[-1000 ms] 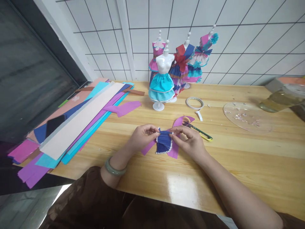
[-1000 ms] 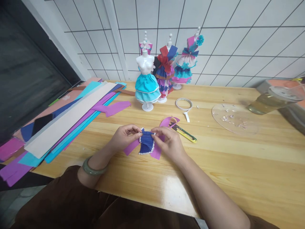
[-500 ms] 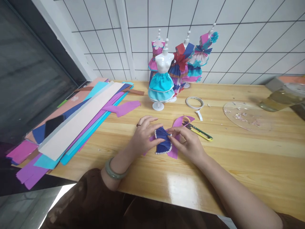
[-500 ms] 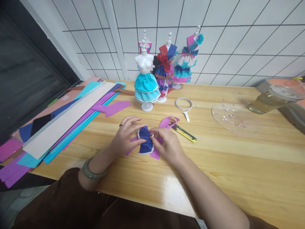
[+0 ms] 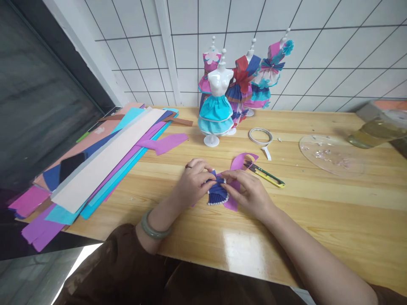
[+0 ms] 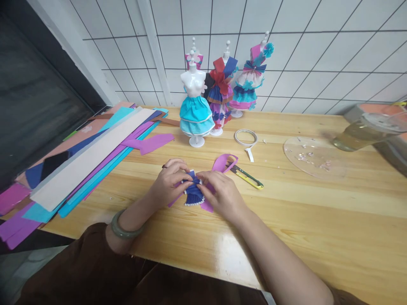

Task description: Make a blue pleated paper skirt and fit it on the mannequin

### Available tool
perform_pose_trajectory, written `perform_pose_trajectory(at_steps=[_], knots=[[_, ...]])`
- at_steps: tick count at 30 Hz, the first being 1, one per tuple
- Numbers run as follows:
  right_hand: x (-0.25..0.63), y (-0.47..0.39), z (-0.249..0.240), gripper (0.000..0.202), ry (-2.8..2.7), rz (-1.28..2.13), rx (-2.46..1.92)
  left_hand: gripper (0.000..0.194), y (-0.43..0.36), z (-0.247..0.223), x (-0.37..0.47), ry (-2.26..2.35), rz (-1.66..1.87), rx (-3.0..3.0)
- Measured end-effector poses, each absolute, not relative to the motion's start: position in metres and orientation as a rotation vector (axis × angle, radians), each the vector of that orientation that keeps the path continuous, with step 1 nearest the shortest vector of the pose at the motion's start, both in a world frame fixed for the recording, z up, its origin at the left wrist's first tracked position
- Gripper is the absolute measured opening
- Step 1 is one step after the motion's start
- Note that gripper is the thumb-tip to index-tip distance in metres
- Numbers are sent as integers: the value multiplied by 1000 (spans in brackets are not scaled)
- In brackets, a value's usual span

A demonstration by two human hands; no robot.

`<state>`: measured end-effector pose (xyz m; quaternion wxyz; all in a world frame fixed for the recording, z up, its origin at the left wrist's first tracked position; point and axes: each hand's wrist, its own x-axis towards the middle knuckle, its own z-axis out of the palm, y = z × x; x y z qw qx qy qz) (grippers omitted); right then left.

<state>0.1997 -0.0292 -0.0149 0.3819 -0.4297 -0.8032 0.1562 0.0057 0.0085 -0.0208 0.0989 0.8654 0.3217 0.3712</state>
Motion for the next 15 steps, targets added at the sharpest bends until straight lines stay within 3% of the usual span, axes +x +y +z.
perform_pose_trajectory(at_steps=[11, 15], knots=[[203, -28, -17, 46, -2085, 444, -1160, 12, 5, -18, 3, 991, 1091, 2661], [202, -29, -17, 44, -2190, 481, -1127, 13, 5, -19, 5, 929, 1048, 2717]])
